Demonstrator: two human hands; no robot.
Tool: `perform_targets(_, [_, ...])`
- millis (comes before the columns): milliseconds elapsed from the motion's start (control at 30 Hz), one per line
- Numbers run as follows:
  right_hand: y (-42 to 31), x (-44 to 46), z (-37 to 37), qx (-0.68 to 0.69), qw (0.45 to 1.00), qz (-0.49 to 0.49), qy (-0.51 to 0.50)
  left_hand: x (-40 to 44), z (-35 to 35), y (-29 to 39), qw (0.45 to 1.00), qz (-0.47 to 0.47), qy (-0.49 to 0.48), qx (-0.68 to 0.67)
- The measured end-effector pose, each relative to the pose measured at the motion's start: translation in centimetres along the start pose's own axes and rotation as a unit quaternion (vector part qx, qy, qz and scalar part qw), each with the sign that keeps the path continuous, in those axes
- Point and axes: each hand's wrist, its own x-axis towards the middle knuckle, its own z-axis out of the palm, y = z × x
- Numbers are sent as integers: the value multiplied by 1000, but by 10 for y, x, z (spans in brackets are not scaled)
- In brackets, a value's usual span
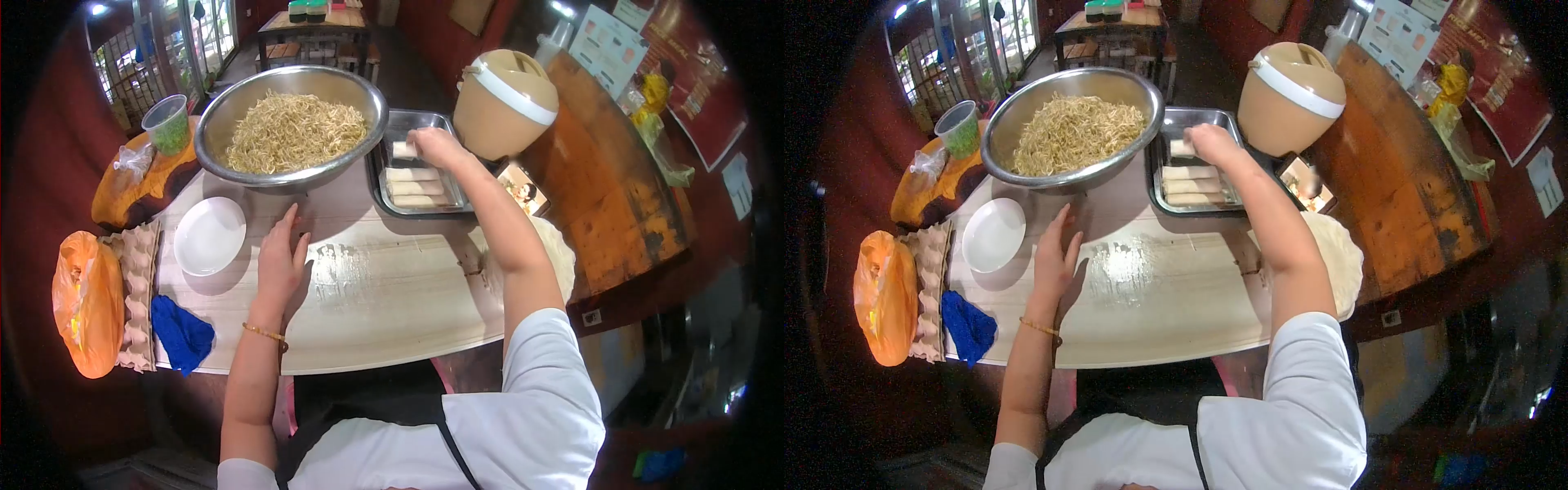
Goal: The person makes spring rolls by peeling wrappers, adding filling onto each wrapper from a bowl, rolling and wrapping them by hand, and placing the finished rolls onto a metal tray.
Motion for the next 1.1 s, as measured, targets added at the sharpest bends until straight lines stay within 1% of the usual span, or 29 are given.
perform_targets(33, [7, 9, 2, 32, 998, -1, -45, 1, 0, -1, 1000, 0, 3, 1])
perform_targets(67, [13, 18, 6, 31, 999, -3, -44, 1, -1, -2, 1000, -11, 3, -9])
perform_targets(133, [18, 29, 7, 147, 977, -4, -154, 2, -1, -2, 1000, -23, 3, -19])
perform_targets(167, [20, 35, 8, 162, 969, -8, -189, 1, 0, -2, 999, -27, 2, -21])
perform_targets(200, [22, 38, 11, 163, 968, -9, -189, 1, 0, -2, 999, -30, -1, -23])
perform_targets(267, [27, 42, 16, 186, 957, -50, -215, 2, 1, -3, 999, -35, -2, -23])
perform_targets(500, [20, 34, 10, 186, 954, -57, -227, 0, 6, -11, 999, -47, -1, -17])
perform_targets(600, [19, 30, 18, 189, 959, -52, -206, 0, 5, -12, 999, -49, 1, -10])
perform_targets(667, [14, 27, 22, 155, 972, -35, -172, 0, 4, -14, 999, -47, 2, -10])
perform_targets(733, [-1, 10, 3, 140, 972, -30, -187, 1, 4, -10, 999, -47, 0, -9])
perform_targets(800, [-15, -12, -8, 116, 988, -9, -99, -3, 1, -8, 999, -18, 25, 12])
perform_targets(833, [-18, -35, -15, 144, 989, -29, -21, -4, 2, -13, 1000, -18, 23, 0])
perform_targets(867, [-25, -61, -28, 146, 989, -30, 15, -9, -1, -13, 1000, -20, 17, 0])
perform_targets(900, [-33, -89, -44, 144, 988, -30, 52, -9, -3, -9, 999, -40, 7, -21])
perform_targets(967, [-45, -153, -81, 129, 990, 49, 6, -9, -3, -1, 995, -71, -10, -64])
perform_targets(1000, [-48, -186, -94, 135, 987, 91, 6, -10, -4, 3, 995, -68, -19, -73])
perform_targets(1033, [-54, -213, -109, 203, 964, 173, -17, -11, -4, 7, 994, -59, -17, -89])
perform_targets(1067, [-52, -239, -110, 199, 962, 186, -18, -12, -1, 8, 993, -49, -14, -105])
perform_targets(1100, [-49, -263, -109, 200, 948, 249, -16, -13, 4, 7, 994, -21, 2, -105])
